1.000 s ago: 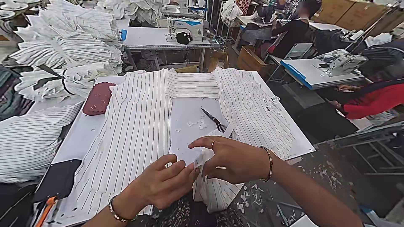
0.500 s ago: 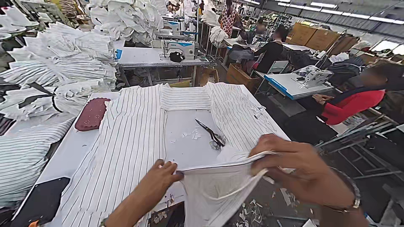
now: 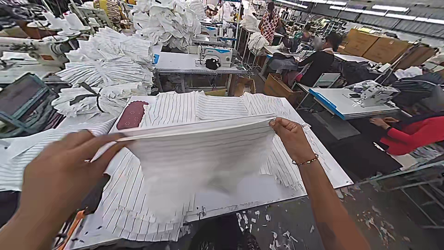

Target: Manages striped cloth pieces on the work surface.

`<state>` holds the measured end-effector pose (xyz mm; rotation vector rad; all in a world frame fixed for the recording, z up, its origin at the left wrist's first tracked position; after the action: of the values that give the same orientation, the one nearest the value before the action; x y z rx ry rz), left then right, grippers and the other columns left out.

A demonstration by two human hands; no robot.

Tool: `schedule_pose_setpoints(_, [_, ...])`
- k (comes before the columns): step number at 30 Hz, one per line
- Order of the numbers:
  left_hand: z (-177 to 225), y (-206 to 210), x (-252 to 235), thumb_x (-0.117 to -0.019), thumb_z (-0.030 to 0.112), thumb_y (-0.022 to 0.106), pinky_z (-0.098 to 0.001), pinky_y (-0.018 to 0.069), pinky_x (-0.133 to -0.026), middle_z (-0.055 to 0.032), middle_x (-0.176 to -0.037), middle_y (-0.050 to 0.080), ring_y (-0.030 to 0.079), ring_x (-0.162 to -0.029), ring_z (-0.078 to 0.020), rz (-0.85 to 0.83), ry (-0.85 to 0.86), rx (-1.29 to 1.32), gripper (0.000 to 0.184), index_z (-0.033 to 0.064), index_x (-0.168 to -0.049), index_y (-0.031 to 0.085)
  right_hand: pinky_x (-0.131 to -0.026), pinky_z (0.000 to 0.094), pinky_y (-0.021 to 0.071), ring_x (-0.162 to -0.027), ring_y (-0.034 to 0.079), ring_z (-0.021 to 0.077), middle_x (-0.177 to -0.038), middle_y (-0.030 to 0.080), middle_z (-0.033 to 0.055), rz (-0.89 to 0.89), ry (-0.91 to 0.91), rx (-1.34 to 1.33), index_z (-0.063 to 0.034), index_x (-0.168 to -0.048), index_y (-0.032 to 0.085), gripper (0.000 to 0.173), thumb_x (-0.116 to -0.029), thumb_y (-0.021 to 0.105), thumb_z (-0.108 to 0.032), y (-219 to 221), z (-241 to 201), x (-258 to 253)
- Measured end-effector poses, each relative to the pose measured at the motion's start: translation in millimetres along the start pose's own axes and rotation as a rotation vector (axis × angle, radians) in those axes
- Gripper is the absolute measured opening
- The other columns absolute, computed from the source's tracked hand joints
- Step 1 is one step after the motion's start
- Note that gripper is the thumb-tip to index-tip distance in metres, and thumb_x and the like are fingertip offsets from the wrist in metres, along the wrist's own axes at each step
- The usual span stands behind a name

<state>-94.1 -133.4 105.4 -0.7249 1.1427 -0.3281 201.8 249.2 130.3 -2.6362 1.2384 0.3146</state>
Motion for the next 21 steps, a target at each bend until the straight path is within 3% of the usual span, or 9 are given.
schedule_pose_setpoints(2, [-6.3,-30.1,16.1,-0.1019,0.027,0.060,-0.0513,0.0456,-0.074,-0.0199,-0.087,0.061,0.059,-0.078,-0.0344,0.111,-0.074,-0.068,0.028,0.0092,-0.117,0.075,-0.086,0.0247,0.0558,-0.083,0.068,0.0034,-0.084,0.074,-0.0033,-0.066,-0.026,-0.102,-0.0065,-0.091,0.074,0.019,-0.0982,0.058,0.000,24.4,3.4,-3.2])
schedule_pose_setpoints(4, [-12.0,-42.7,44.4,-0.1025,0.019,0.061,-0.0412,0.0460,-0.071,-0.0203,-0.085,0.062,0.058,-0.074,-0.0291,0.170,-0.086,-0.105,0.022,0.0077,-0.115,0.075,-0.088,0.0238,0.0559,-0.086,0.068,0.0014,-0.087,0.074,-0.0058,-0.146,-0.059,-0.134,-0.0092,-0.091,0.075,0.019,-0.0979,0.059,-0.002,45.2,17.5,-2.9])
schedule_pose_setpoints(6, [-7.8,-44.0,76.4,-0.1029,0.016,0.060,-0.0482,0.0491,-0.070,-0.0256,-0.084,0.063,0.062,-0.074,-0.0363,0.112,-0.126,-0.163,0.021,0.0043,-0.113,0.075,-0.087,0.0222,0.0552,-0.088,0.067,-0.0009,-0.089,0.074,-0.0081,-0.205,-0.043,-0.149,-0.0093,-0.091,0.074,0.019,-0.0971,0.058,-0.002,63.8,45.3,4.5])
schedule_pose_setpoints(9, [-1.6,-23.0,130.0,-0.1045,0.018,0.056,-0.0674,0.0478,-0.074,-0.0343,-0.090,0.064,0.064,-0.084,-0.0537,-0.136,-0.284,-0.139,0.027,-0.0010,-0.112,0.073,-0.089,0.0197,0.0553,-0.092,0.067,-0.0031,-0.096,0.075,-0.0061,-0.299,0.048,-0.133,-0.0027,-0.097,0.074,0.017,-0.0967,0.057,0.001,84.9,108.6,35.4])
schedule_pose_setpoints(11, [0.5,3.7,173.9,-0.1020,0.016,0.057,-0.0748,0.0452,-0.076,-0.0387,-0.094,0.064,0.062,-0.090,-0.0612,-0.345,-0.467,-0.079,0.027,-0.0047,-0.110,0.074,-0.089,0.0193,0.0551,-0.092,0.067,-0.0027,-0.097,0.075,-0.0010,-0.384,0.130,-0.082,0.0034,-0.098,0.073,0.014,-0.0951,0.059,0.001,97.2,160.1,67.7])
schedule_pose_setpoints(14, [5.6,40.6,232.8,-0.1008,0.019,0.062,-0.0790,0.0440,-0.088,-0.0360,-0.108,0.067,0.063,-0.104,-0.0593,-0.853,-0.820,0.035,0.027,-0.0006,-0.114,0.075,-0.089,0.0208,0.0538,-0.094,0.067,0.0016,-0.100,0.074,0.0082,-0.484,0.222,0.033,0.0064,-0.098,0.074,0.018,-0.0957,0.062,-0.007,103.8,228.8,119.4])
schedule_pose_setpoints(16, [19.6,58.3,237.2,-0.0997,0.023,0.066,-0.0718,0.0475,-0.090,-0.0296,-0.109,0.070,0.067,-0.102,-0.0507,-1.009,-0.877,0.153,0.028,0.0031,-0.117,0.075,-0.091,0.0209,0.0525,-0.097,0.066,0.0025,-0.101,0.074,0.0088,-0.473,0.231,0.044,0.0058,-0.098,0.074,0.020,-0.0960,0.060,-0.008,99.3,239.6,136.4])
schedule_pose_setpoints(19, [61.4,93.6,200.4,-0.0936,0.025,0.070,-0.0566,0.0552,-0.069,-0.0188,-0.088,0.072,0.068,-0.075,-0.0344,-0.694,-0.618,0.326,0.024,0.0049,-0.105,0.080,-0.097,0.0240,0.0508,-0.104,0.065,0.0049,-0.107,0.074,0.0091,-0.447,0.225,-0.040,0.0062,-0.103,0.074,0.027,-0.0974,0.052,-0.008,91.3,233.7,141.8])
schedule_pose_setpoints(21, [100.7,133.0,168.7,-0.0920,0.027,0.069,-0.0546,0.0576,-0.071,-0.0152,-0.090,0.072,0.070,-0.079,-0.0326,-0.544,-0.432,0.365,0.026,0.0060,-0.104,0.079,-0.097,0.0237,0.0504,-0.104,0.065,0.0049,-0.106,0.075,0.0098,-0.427,0.183,-0.051,0.0072,-0.102,0.074,0.028,-0.0959,0.050,-0.006,91.0,230.6,141.8])
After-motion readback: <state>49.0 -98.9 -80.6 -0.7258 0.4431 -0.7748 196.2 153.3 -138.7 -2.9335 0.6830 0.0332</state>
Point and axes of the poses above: each hand's wrist, its own x-axis away from the middle knuckle, its own y-axis out of the palm, z = x × y, the point moved 5 cm from there along -x, towards the middle knuckle
